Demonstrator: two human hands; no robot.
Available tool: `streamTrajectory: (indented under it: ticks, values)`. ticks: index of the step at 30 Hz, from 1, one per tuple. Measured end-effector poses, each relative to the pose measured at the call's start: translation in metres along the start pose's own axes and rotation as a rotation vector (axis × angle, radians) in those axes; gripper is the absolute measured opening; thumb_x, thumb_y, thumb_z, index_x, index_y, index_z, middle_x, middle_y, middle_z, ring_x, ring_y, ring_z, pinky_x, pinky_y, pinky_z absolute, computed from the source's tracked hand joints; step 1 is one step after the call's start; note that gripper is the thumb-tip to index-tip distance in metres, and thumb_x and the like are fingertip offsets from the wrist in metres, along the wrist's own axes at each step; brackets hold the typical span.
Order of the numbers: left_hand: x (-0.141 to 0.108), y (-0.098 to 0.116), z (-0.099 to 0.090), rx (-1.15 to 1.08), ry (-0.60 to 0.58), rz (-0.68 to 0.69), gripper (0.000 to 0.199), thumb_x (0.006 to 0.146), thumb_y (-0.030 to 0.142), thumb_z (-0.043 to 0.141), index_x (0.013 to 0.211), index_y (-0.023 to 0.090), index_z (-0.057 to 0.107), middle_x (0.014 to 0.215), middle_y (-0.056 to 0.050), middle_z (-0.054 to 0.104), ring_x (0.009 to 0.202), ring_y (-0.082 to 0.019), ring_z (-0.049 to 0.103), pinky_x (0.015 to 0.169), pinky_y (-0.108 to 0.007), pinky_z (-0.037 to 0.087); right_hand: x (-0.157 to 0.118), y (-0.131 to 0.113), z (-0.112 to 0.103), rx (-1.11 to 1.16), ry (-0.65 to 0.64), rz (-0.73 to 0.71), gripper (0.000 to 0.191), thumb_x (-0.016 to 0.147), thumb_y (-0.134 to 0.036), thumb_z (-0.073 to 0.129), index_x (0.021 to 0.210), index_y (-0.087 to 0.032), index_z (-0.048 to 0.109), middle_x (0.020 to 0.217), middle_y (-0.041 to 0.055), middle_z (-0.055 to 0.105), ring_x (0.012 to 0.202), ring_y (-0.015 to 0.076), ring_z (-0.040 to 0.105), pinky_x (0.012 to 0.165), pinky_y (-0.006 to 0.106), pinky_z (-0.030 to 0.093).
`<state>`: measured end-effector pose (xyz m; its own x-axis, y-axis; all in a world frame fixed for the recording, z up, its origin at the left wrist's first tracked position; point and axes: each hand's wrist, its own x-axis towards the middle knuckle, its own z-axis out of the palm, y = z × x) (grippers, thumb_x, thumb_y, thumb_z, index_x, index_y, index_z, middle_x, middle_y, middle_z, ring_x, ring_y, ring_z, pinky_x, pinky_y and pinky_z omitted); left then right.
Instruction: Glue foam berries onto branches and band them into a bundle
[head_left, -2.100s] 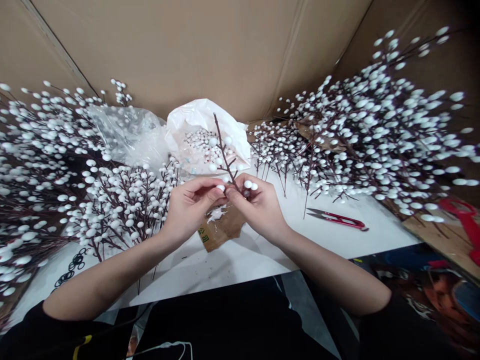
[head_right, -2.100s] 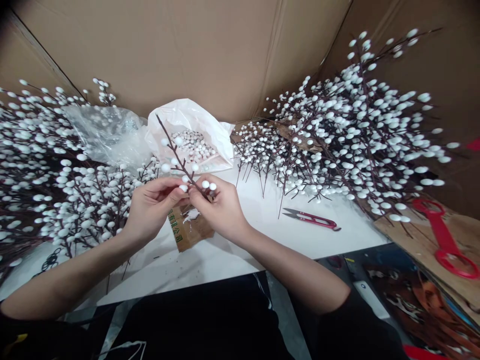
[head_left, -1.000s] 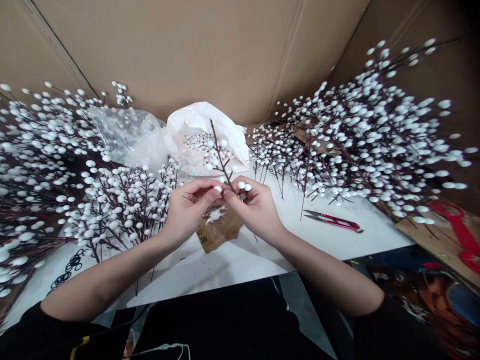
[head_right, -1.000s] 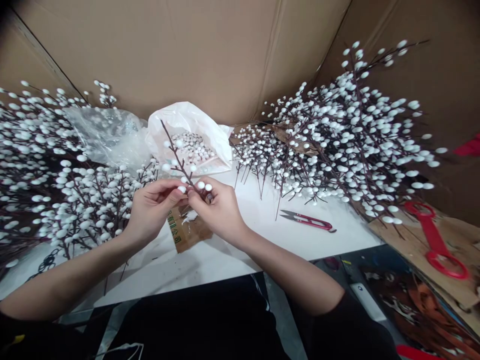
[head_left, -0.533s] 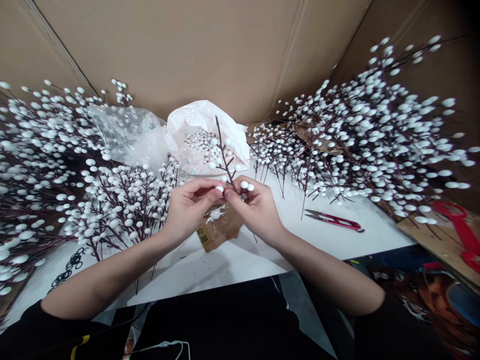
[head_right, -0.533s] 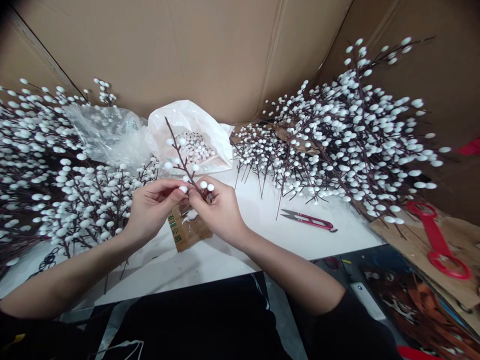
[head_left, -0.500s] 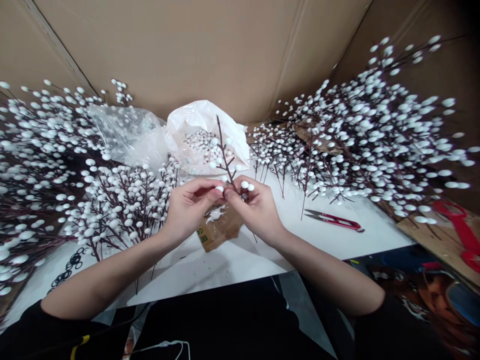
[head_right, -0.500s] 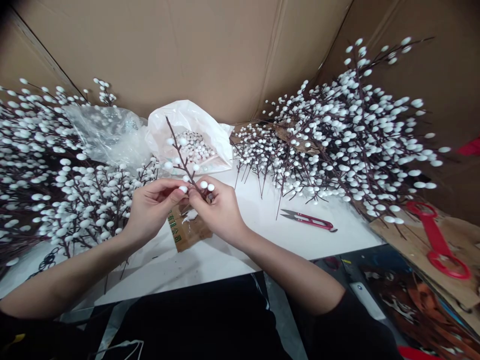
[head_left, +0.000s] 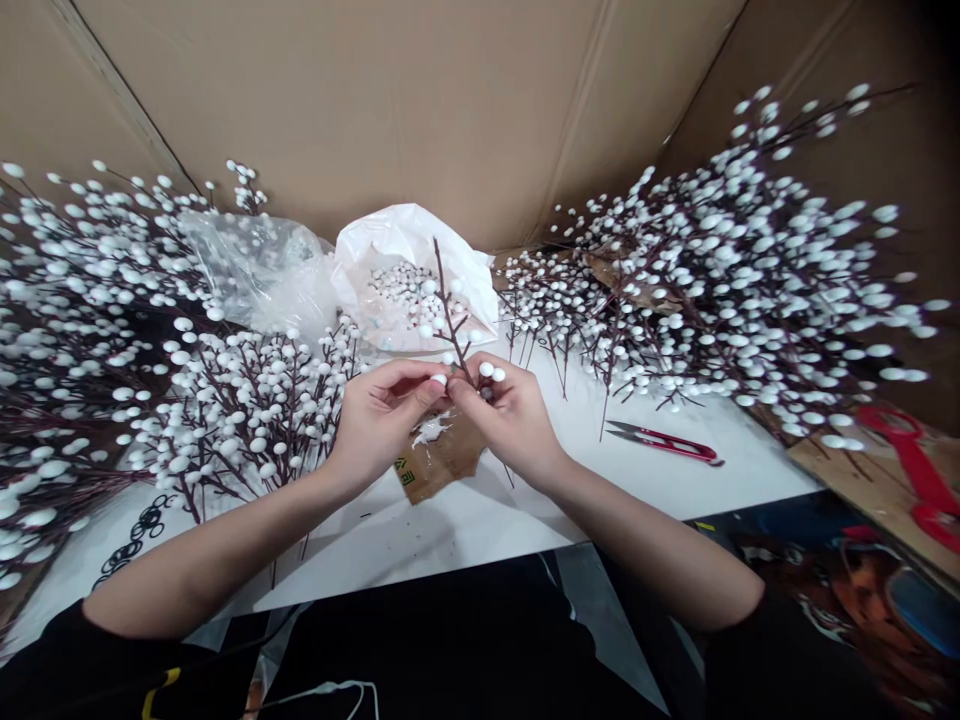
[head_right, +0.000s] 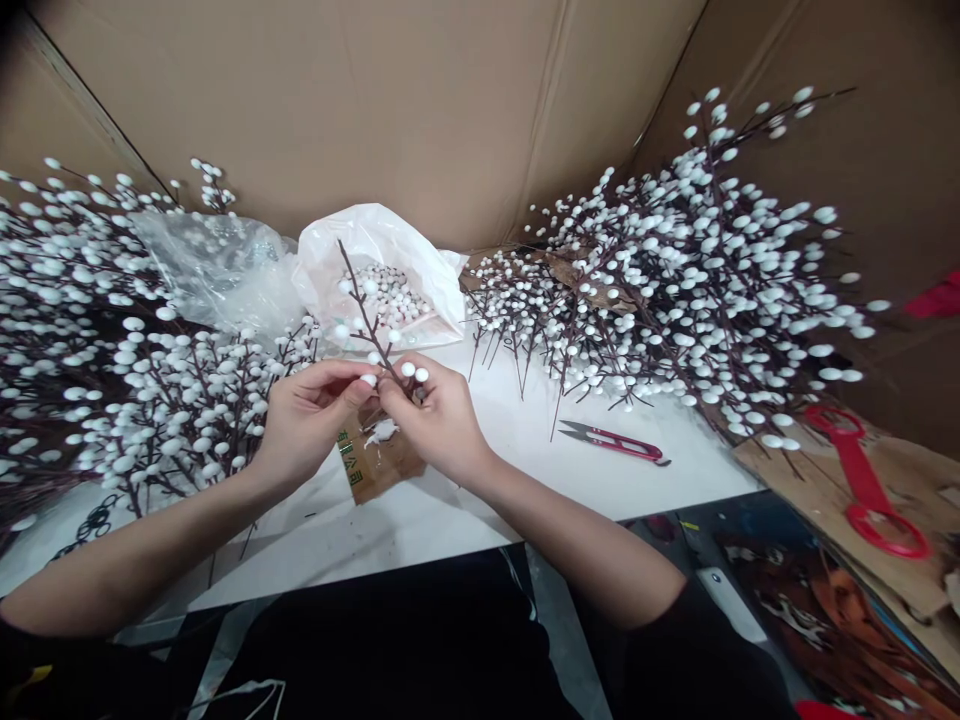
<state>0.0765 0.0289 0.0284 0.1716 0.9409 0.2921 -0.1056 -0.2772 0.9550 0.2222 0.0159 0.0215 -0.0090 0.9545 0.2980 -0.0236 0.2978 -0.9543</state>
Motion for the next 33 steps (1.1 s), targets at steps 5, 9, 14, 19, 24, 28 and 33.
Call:
streamTrajectory:
  ticks: [5,9,14,19,24,28,33]
  values:
    - [0.004,0.004,-0.006,-0.002,-0.034,-0.033,0.02,0.074,0.032,0.08,0.085,0.016,0.076,0.088,-0.007,0.075,0.079,-0.017,0.07,0.075,-0.028,0.061,0.004,-0.001,-0.004,0.01,-0.047,0.012,0.031,0.079,-0.032,0.063,0.062,-0.019,0.04,0.059,-0.005,0.038,0.057,0.009,0.034,0.053,0.023,0.027]
    - [0.009,0.01,-0.012,-0.078,-0.047,-0.011,0.021,0.076,0.033,0.077,0.089,0.017,0.073,0.088,-0.005,0.071,0.085,-0.018,0.069,0.076,-0.03,0.062,0.009,-0.001,-0.013,0.109,0.004,0.047,0.026,0.077,-0.028,0.065,0.063,-0.019,0.044,0.059,-0.005,0.044,0.056,0.0089,0.037,0.055,0.024,0.029]
    - [0.011,0.016,-0.013,-0.257,-0.005,-0.025,0.014,0.077,0.024,0.073,0.085,0.017,0.065,0.081,0.0,0.061,0.078,-0.015,0.065,0.065,-0.028,0.061,0.015,0.003,-0.02,0.196,0.104,0.086,0.025,0.075,-0.029,0.068,0.062,-0.018,0.05,0.06,-0.0036,0.051,0.059,0.0101,0.045,0.059,0.024,0.033]
    - [0.007,0.018,-0.012,-0.301,-0.047,0.023,0.02,0.072,0.013,0.074,0.089,0.018,0.063,0.082,0.001,0.059,0.074,-0.012,0.061,0.065,-0.025,0.057,0.016,0.004,-0.02,0.247,0.116,0.087,0.022,0.076,-0.028,0.07,0.065,-0.017,0.053,0.059,-0.0037,0.052,0.059,0.0098,0.045,0.059,0.023,0.031]
    - [0.004,0.018,-0.014,-0.278,-0.116,0.099,0.017,0.079,0.011,0.07,0.092,0.019,0.065,0.093,-0.002,0.066,0.079,-0.011,0.061,0.069,-0.023,0.057,0.034,-0.001,-0.026,0.235,0.15,0.051,0.02,0.072,-0.023,0.069,0.062,-0.018,0.053,0.054,-0.0045,0.05,0.058,0.0093,0.044,0.057,0.023,0.031]
    - [0.003,0.017,-0.016,-0.271,-0.108,0.099,0.014,0.08,0.011,0.07,0.09,0.018,0.064,0.085,0.0,0.068,0.075,-0.01,0.063,0.068,-0.021,0.057,0.055,-0.002,-0.035,0.267,0.129,0.143,0.018,0.064,-0.023,0.073,0.061,-0.018,0.055,0.06,-0.0039,0.055,0.056,0.0076,0.045,0.056,0.021,0.034]
    - [0.007,0.017,-0.018,-0.229,-0.067,0.08,0.013,0.078,0.015,0.073,0.085,0.017,0.063,0.08,0.0,0.069,0.072,-0.012,0.065,0.068,-0.024,0.059,0.059,0.018,-0.036,0.31,0.036,0.366,0.02,0.061,-0.031,0.075,0.062,-0.016,0.062,0.051,-0.0044,0.046,0.056,0.0099,0.051,0.055,0.022,0.037]
